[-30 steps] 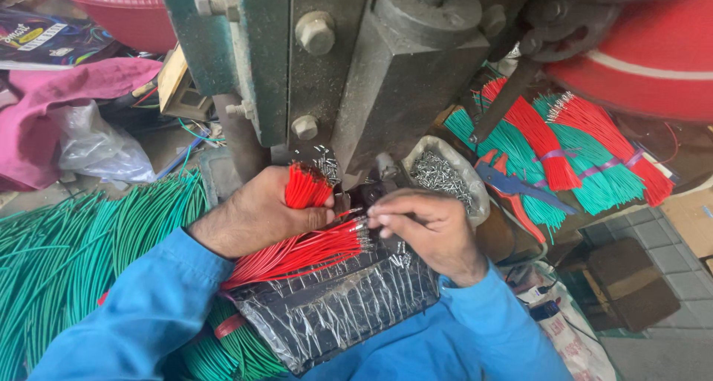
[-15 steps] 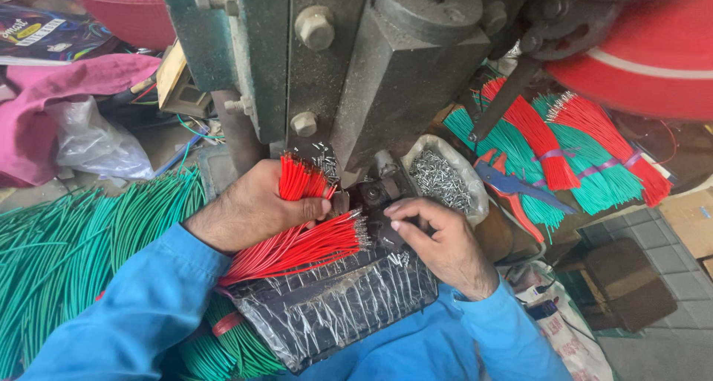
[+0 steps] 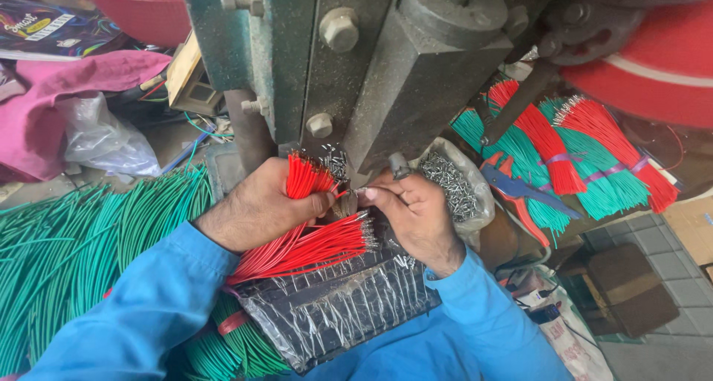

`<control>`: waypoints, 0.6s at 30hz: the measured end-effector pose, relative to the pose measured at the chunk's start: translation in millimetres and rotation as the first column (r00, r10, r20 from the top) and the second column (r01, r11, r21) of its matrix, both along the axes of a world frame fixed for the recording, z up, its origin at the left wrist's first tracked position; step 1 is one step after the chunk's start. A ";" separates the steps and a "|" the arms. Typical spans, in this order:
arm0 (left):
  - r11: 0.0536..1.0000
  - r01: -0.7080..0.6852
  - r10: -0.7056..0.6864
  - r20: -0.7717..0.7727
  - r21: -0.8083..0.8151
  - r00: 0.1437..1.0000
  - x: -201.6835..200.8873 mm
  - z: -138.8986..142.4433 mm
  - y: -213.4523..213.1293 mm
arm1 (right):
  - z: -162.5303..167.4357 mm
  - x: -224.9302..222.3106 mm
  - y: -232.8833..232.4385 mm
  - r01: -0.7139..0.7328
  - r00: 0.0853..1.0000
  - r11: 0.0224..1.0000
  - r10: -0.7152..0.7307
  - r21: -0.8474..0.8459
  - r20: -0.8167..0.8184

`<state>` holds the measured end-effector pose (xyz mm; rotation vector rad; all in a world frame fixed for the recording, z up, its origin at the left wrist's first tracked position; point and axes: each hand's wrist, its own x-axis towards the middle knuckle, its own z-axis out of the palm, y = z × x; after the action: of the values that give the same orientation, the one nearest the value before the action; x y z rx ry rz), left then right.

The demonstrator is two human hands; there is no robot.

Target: The person repeatedly inserts metal crimp terminals onto the stripped ends of red insulated wires and uses a press machine to crimp them. The person holds a bundle of red wires in the left hand and feeds individual wires into the press with the right hand throughout the clip.

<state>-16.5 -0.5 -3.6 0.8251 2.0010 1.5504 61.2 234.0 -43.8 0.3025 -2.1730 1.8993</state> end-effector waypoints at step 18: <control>1.000 -0.003 0.003 -0.016 -0.016 1.000 4.0 2.2 15.5 | 9.4 11.9 16.1 0.031 0.993 0.993 -0.044 0.111 0.113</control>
<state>-12.5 15.1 -1.4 0.8310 2.0244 1.5314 73.1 250.0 -34.4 0.1738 -2.3453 1.8240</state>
